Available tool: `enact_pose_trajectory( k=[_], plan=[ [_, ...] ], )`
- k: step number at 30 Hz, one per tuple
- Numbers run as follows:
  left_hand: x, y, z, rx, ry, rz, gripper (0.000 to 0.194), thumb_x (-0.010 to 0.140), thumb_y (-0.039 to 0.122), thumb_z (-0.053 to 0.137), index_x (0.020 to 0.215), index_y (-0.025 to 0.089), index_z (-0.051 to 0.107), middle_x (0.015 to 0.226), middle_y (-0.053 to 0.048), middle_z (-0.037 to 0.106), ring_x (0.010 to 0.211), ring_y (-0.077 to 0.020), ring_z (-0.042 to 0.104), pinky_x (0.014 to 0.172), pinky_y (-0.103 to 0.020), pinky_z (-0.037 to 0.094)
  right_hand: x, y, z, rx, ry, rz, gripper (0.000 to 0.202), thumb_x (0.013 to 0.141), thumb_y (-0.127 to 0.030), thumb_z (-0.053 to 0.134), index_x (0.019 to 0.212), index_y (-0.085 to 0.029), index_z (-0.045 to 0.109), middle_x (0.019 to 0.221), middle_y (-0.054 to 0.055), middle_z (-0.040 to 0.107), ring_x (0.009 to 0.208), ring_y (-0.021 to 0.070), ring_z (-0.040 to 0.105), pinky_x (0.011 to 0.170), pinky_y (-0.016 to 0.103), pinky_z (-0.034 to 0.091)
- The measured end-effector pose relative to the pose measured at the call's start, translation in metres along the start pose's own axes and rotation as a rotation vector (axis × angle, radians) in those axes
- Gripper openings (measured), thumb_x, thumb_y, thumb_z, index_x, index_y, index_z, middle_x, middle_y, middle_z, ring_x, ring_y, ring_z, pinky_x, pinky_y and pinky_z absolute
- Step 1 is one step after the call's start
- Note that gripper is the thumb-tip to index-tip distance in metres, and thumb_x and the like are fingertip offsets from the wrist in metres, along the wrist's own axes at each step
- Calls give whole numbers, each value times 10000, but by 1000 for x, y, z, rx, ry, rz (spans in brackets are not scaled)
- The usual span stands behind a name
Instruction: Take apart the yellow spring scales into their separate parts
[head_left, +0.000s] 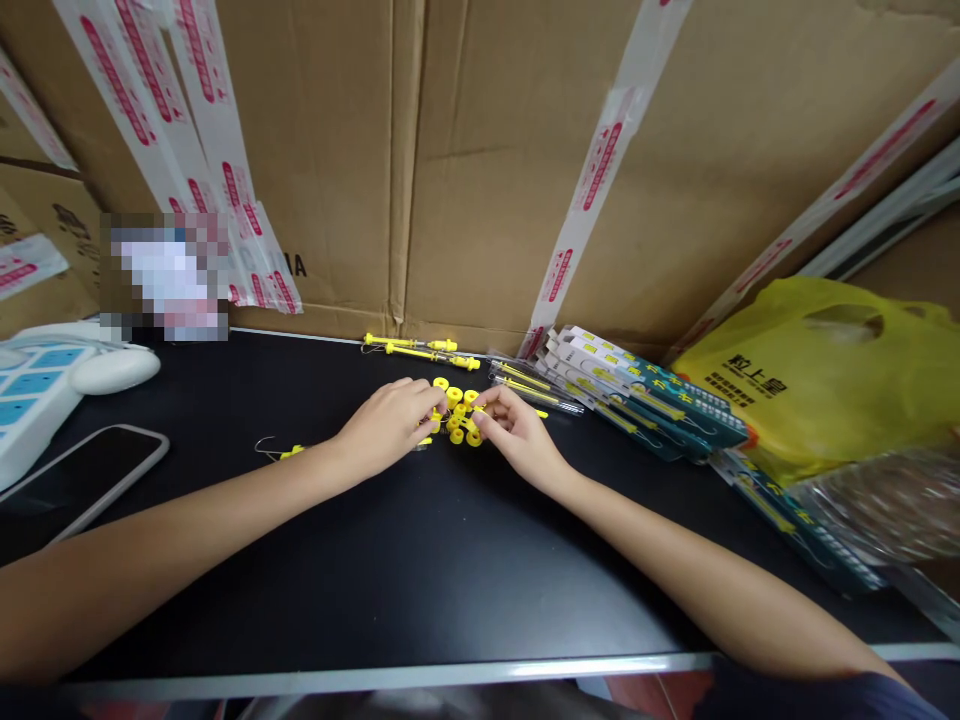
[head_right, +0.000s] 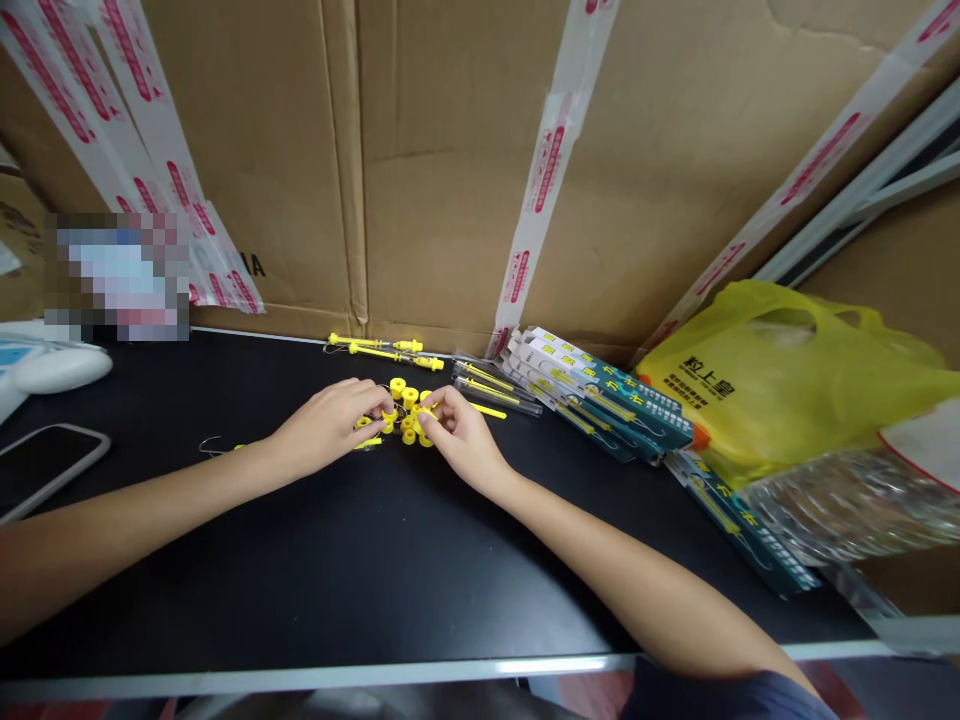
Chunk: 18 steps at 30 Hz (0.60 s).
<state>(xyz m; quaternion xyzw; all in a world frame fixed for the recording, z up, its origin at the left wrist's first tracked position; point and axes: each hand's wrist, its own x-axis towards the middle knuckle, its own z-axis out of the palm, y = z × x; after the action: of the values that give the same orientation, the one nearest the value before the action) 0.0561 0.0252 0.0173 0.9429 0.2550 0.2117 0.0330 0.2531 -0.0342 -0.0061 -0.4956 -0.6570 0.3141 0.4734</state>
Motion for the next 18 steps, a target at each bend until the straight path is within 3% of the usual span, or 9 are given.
enact_pose_trajectory(
  k=[6, 12, 18],
  plan=[
    [4, 10, 5, 198, -52, 17, 130, 824, 278, 594, 890, 166, 594, 916, -48, 552, 846, -206, 512, 712, -316, 389, -1, -2, 3, -43, -26, -16, 208, 836, -376, 541, 879, -182, 480, 677, -36, 476, 580, 99, 463, 555, 233, 392],
    [18, 16, 12, 276, -114, 2, 96, 816, 208, 570, 867, 149, 626, 920, -78, 571, 878, -237, 522, 699, -326, 396, -8, -3, 4, -227, -196, -68, 140, 852, -302, 514, 931, -189, 496, 671, -40, 499, 491, 73, 368, 478, 202, 314],
    [15, 7, -12, 189, -46, -27, 75, 843, 195, 536, 866, 161, 599, 882, -46, 598, 837, -204, 538, 712, -319, 406, -7, -1, 3, -355, -163, -81, 144, 846, -277, 508, 968, -202, 497, 615, -61, 443, 452, 73, 347, 460, 200, 286]
  ],
)
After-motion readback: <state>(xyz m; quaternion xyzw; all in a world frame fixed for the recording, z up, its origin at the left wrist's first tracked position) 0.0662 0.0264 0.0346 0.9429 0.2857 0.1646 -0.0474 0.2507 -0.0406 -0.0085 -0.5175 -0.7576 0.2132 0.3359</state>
